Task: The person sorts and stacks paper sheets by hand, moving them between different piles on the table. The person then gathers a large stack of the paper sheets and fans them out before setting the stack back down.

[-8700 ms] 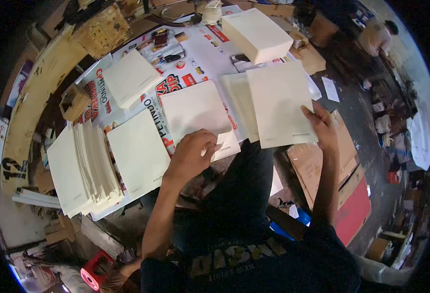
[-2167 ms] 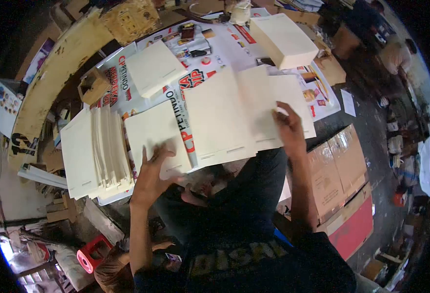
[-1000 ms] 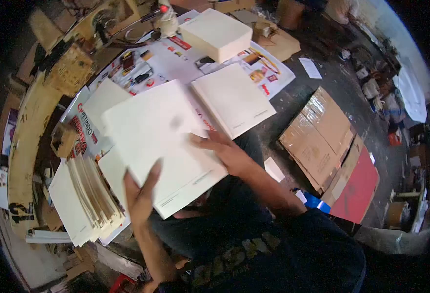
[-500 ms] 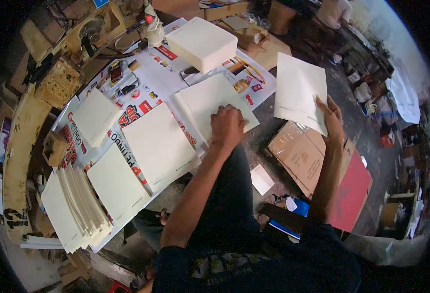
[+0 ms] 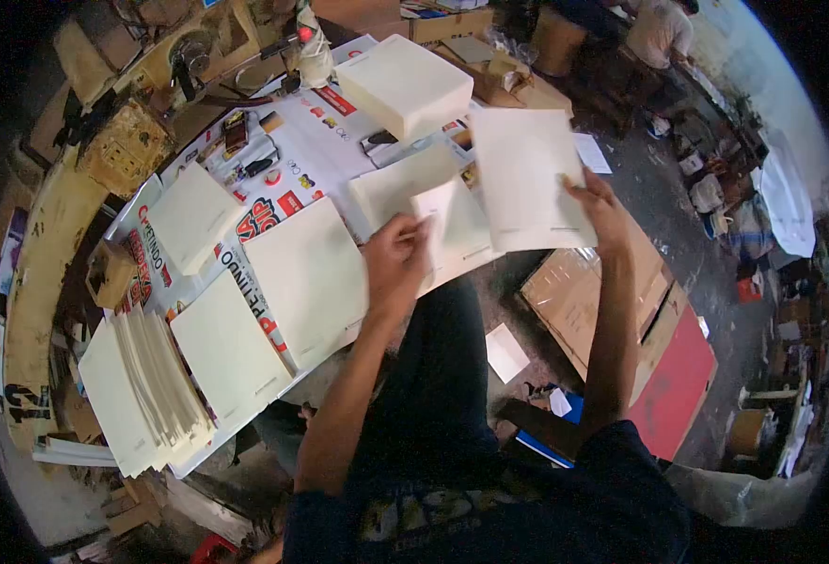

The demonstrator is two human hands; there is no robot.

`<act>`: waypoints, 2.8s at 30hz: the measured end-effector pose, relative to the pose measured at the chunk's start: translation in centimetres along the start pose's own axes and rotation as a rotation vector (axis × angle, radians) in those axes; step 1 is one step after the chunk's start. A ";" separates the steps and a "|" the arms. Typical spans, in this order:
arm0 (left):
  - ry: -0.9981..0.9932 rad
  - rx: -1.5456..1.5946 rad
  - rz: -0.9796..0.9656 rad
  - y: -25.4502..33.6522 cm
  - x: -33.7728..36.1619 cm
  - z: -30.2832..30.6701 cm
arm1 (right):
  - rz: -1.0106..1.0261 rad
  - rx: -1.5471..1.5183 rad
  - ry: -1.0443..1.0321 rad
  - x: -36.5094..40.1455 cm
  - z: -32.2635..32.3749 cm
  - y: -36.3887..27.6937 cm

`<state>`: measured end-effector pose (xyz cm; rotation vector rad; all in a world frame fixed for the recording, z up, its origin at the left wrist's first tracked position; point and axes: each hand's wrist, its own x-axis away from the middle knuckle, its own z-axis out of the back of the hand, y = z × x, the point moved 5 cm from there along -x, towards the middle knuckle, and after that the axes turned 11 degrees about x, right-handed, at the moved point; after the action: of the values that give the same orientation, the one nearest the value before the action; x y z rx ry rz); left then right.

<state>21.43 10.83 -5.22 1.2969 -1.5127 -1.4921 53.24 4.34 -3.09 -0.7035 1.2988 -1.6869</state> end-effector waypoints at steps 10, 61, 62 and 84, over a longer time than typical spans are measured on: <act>-0.263 -0.898 -0.027 4.3 6.1 8.9 | -0.431 -0.447 -0.473 -0.4 -13.4 2.8; 0.912 -1.187 -0.057 20.5 25.9 54.5 | 0.500 0.461 0.164 6.0 -19.4 -5.5; 0.866 -1.366 0.006 19.0 25.8 54.3 | 0.595 0.622 0.312 5.9 -17.2 -4.9; -0.247 -0.535 0.025 4.1 7.6 12.9 | 0.187 0.202 -0.174 5.5 -11.5 -1.7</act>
<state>6.23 7.61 -4.59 0.7979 -1.1426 -1.9239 40.52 4.89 -5.23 -0.5766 1.0233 -1.5427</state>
